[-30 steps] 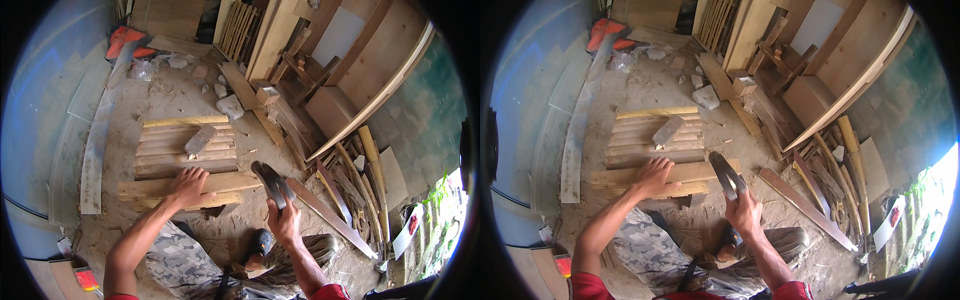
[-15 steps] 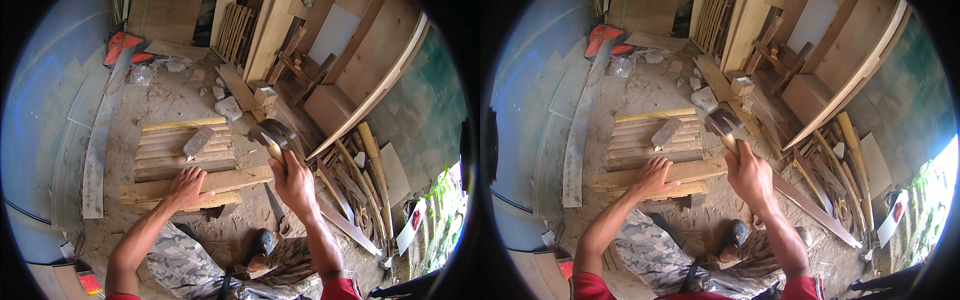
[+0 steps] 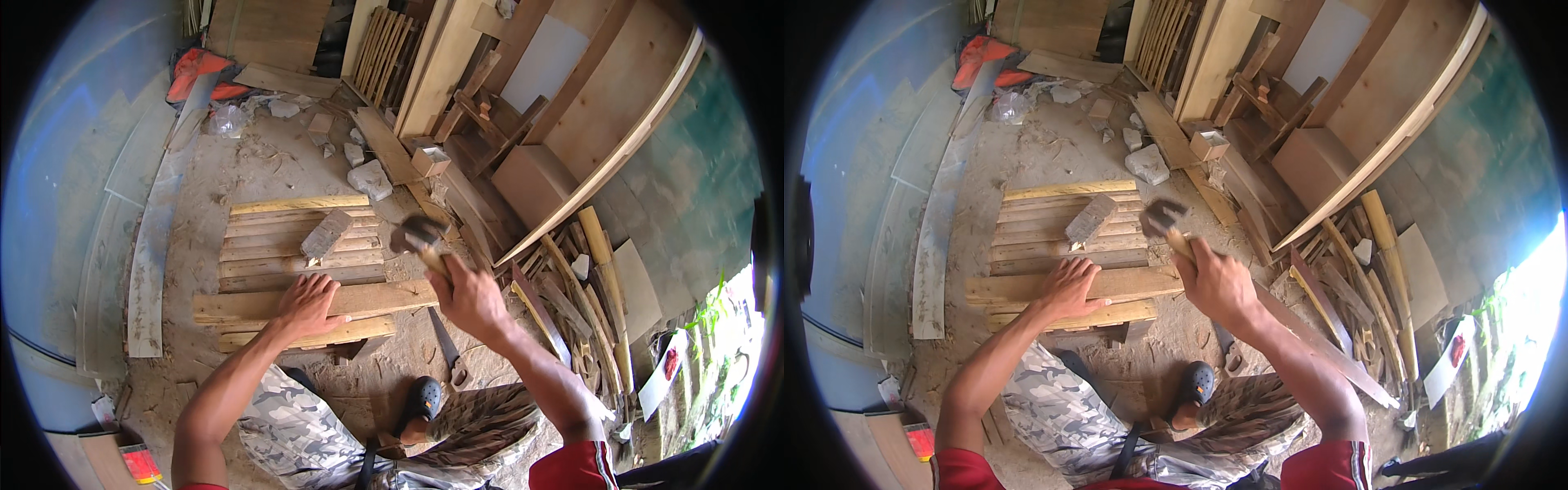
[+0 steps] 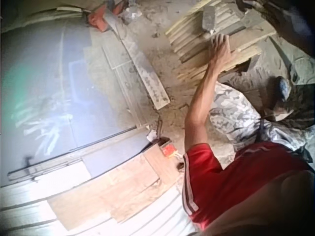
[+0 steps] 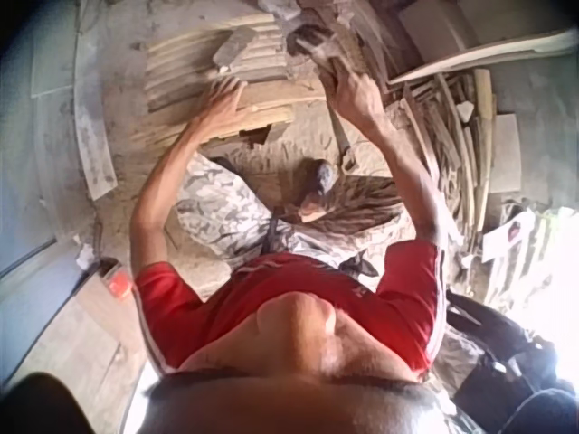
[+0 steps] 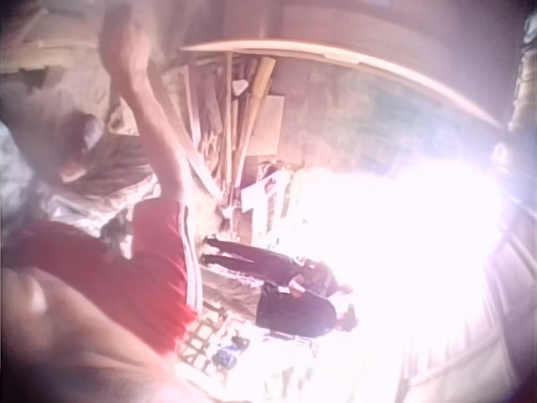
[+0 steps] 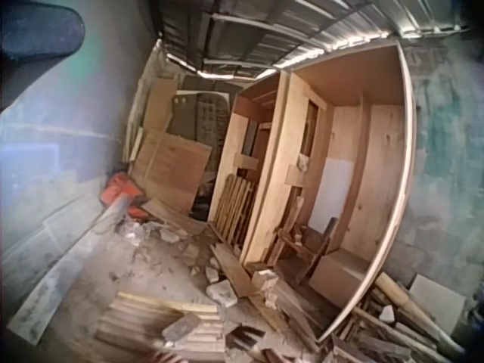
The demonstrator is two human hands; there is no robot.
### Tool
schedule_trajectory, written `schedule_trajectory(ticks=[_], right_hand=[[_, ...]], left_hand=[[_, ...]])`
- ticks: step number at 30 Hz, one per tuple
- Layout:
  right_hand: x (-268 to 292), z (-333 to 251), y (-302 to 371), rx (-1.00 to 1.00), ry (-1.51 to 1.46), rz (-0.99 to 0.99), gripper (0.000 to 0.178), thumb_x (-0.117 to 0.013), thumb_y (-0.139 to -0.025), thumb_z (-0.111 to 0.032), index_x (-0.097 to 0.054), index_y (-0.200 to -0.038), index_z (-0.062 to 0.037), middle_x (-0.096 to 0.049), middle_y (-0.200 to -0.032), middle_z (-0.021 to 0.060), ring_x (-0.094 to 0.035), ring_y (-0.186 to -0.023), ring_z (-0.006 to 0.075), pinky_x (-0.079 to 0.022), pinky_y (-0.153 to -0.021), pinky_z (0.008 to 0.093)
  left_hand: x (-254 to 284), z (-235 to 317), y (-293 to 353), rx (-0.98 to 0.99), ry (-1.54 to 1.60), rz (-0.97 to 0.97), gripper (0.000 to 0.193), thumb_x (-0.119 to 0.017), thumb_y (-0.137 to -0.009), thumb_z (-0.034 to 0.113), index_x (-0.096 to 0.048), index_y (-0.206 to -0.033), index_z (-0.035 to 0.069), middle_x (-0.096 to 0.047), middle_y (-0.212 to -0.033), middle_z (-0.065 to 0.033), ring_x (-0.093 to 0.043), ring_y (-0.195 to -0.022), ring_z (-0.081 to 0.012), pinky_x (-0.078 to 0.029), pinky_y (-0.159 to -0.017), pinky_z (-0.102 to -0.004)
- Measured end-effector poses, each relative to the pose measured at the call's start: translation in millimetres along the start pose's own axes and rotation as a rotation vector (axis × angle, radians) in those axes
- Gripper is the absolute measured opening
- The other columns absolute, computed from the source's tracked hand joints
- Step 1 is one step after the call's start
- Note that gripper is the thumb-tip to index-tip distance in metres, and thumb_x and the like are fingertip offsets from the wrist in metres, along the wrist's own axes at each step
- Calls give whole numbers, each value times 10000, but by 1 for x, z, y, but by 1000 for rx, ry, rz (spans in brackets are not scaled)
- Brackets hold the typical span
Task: The person sits on the floor and uses a hammer to strike wooden planks placed on a wooden pallet. They repeatedly lift and strike the wood, then set the hammer down and handle additional planks.
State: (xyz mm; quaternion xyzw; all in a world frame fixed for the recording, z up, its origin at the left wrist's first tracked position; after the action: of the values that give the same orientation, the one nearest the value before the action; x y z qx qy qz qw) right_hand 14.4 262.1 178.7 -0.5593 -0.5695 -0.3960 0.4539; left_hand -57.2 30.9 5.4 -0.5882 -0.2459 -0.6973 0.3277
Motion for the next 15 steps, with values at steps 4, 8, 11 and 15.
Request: schedule_trajectory(ticks=[4,8,11,15], right_hand=[[-23,37,5,-60,176,-95,321,-547,-1032,-356,-598,-1034,-38,-636,-622,144,-672,-569,322,-536,-557,462],[7,0,3,-18,-8,120,302,-540,-1034,-333,-556,-1066,-34,-662,-689,193,-678,-599,382,-537,-545,485],[-7,9,26,27,-195,220,296,-541,-1028,-329,-519,-1119,-49,-687,-752,217,-651,-527,421,-525,-451,509],[-39,51,19,-183,38,-158,342,-520,-1030,-376,-540,-1084,-38,-683,-726,218,-684,-644,420,-545,-613,530]], left_hand=[[1,9,-9,-31,-42,-10,801,-649,-843,673,-536,-1302,26,-559,-1256,-133,-502,-1228,-269,-363,-1081,-453],[-3,-5,5,-6,-33,27,805,-644,-845,677,-541,-1292,15,-566,-1256,-139,-505,-1222,-277,-362,-1080,-446],[-1,0,1,-17,-22,1,810,-643,-845,677,-543,-1289,7,-564,-1259,-144,-506,-1216,-284,-368,-1069,-440],[-2,6,-7,-50,-50,48,812,-652,-842,668,-538,-1294,4,-561,-1252,-138,-506,-1209,-279,-372,-1053,-432]])
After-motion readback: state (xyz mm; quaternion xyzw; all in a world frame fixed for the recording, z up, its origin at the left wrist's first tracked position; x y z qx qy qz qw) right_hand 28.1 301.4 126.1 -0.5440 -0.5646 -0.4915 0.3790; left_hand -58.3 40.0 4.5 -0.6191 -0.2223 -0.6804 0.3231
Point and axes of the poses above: each hand's wrist, its own y-axis away from the middle knuckle, its own x-axis out of the back of the hand, z = x × y, the point moved 6 cm from there along -y, towards the middle knuckle
